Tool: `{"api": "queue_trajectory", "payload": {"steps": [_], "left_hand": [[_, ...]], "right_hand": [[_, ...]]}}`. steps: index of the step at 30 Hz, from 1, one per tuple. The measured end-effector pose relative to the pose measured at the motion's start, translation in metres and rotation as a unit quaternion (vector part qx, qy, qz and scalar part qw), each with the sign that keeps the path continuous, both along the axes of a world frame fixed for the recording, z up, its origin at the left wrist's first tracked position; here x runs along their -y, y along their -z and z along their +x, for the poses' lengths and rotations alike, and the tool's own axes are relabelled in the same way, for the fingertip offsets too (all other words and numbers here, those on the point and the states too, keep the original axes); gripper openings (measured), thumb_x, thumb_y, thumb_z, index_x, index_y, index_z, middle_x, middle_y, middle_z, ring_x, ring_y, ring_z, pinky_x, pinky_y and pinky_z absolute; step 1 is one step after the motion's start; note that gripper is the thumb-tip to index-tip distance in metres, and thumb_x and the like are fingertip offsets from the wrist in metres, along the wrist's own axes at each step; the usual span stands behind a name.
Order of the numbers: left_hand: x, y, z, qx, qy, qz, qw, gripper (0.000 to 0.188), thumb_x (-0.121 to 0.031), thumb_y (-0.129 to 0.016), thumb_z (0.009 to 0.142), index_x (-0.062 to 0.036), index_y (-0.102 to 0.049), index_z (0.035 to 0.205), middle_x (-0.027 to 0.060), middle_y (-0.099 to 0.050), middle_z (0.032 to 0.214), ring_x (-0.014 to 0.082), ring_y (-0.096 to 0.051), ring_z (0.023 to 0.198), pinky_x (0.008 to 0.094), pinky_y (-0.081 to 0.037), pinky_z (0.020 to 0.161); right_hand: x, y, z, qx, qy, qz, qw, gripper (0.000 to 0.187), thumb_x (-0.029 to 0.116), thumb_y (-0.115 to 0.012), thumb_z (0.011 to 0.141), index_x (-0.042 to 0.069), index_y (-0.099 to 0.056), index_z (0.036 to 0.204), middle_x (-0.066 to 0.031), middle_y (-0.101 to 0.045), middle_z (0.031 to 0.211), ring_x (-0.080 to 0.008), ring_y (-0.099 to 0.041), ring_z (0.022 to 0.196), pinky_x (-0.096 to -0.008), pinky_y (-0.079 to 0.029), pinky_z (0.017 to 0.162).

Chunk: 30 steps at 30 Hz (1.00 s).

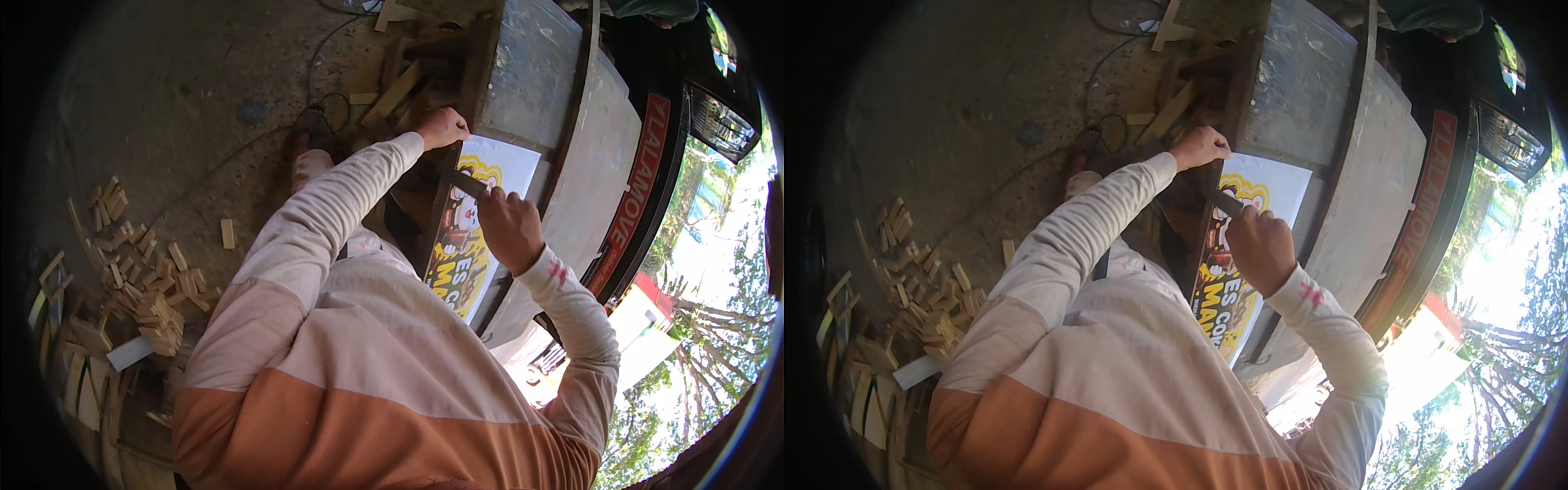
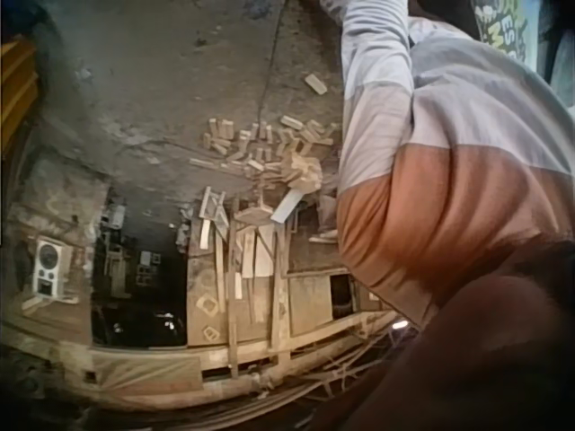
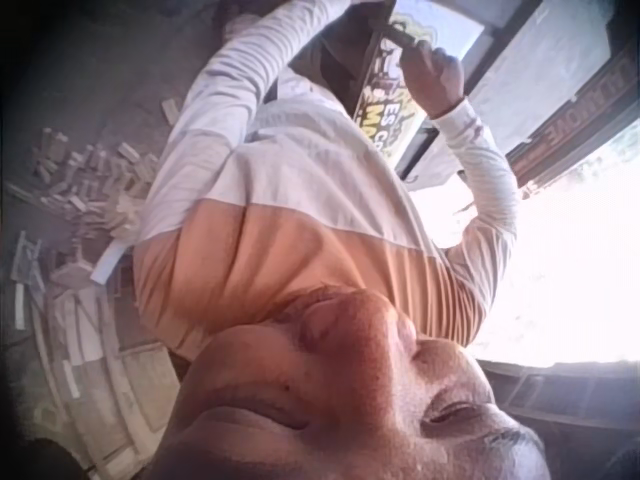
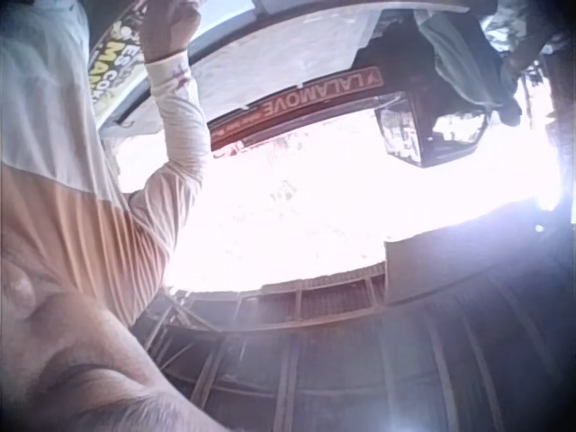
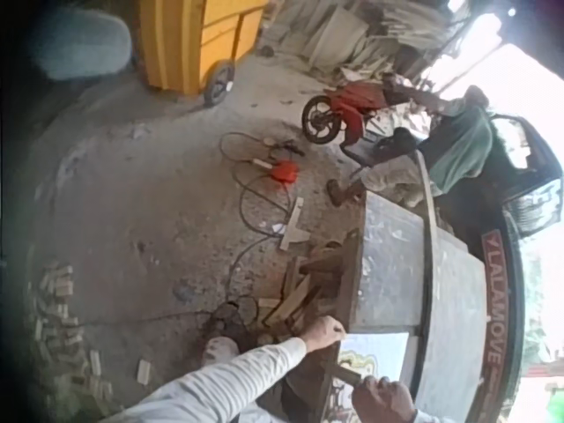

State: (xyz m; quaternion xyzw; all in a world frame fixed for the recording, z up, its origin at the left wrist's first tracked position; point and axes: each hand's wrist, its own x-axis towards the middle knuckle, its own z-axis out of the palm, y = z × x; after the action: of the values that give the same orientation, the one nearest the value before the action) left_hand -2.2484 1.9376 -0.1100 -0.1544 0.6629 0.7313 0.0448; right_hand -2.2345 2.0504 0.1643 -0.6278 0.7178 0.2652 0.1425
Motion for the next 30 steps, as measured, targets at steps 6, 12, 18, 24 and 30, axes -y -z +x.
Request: {"api": "queue_trajectory", "payload": {"steps": [6,12,18,24,30], "left_hand": [[-0.007,0.016,-0.005,-0.043,-0.02,-0.047,0.998,0.028,-0.029,-0.077,0.08,-0.0033,-0.078,0.091,0.0165,-0.074,0.082,0.0274,-0.071,0.078,0.0367,-0.053,0.074],[-0.004,0.016,-0.003,-0.04,-0.011,-0.052,0.998,0.029,-0.03,-0.077,0.079,-0.0039,-0.079,0.091,0.0179,-0.074,0.086,0.0297,-0.071,0.08,0.0366,-0.053,0.078],[-0.007,0.022,-0.008,-0.033,-0.004,-0.052,0.998,0.029,-0.03,-0.078,0.079,-0.0037,-0.079,0.09,0.0179,-0.074,0.087,0.0301,-0.071,0.081,0.0363,-0.053,0.078],[0.001,0.013,-0.005,-0.043,0.0,-0.023,0.999,0.026,-0.027,-0.078,0.079,-0.0035,-0.079,0.09,0.0176,-0.074,0.085,0.0276,-0.071,0.079,0.0353,-0.053,0.078],[0.002,0.011,-0.005,-0.04,0.005,-0.025,0.999,0.025,-0.026,-0.078,0.079,-0.0038,-0.079,0.091,0.0164,-0.075,0.084,0.0262,-0.072,0.078,0.0351,-0.053,0.077]], "right_hand": [[-0.001,0.019,-0.012,-0.035,-0.036,-0.032,0.998,0.004,0.01,-0.067,0.073,0.008,-0.068,0.069,-0.0069,-0.06,0.073,-0.0205,-0.065,0.065,-0.0338,-0.051,0.052],[0.008,0.006,-0.003,-0.009,-0.008,0.015,1.0,0.004,0.009,-0.067,0.074,0.008,-0.068,0.071,-0.0074,-0.061,0.072,-0.021,-0.067,0.066,-0.0332,-0.052,0.052],[0.004,0.031,-0.018,-0.017,-0.001,-0.019,1.0,0.005,0.009,-0.065,0.077,0.005,-0.067,0.075,-0.0089,-0.06,0.072,-0.0229,-0.066,0.064,-0.0334,-0.052,0.052],[0.009,0.009,-0.008,-0.017,-0.029,-0.015,0.999,0.007,0.01,-0.066,0.076,0.004,-0.066,0.074,-0.0084,-0.06,0.071,-0.0225,-0.066,0.063,-0.0345,-0.052,0.052],[0.009,0.034,-0.03,-0.014,-0.029,-0.042,0.999,0.005,0.011,-0.066,0.076,0.007,-0.066,0.074,-0.0076,-0.059,0.071,-0.0215,-0.065,0.063,-0.0337,-0.051,0.052]]}}
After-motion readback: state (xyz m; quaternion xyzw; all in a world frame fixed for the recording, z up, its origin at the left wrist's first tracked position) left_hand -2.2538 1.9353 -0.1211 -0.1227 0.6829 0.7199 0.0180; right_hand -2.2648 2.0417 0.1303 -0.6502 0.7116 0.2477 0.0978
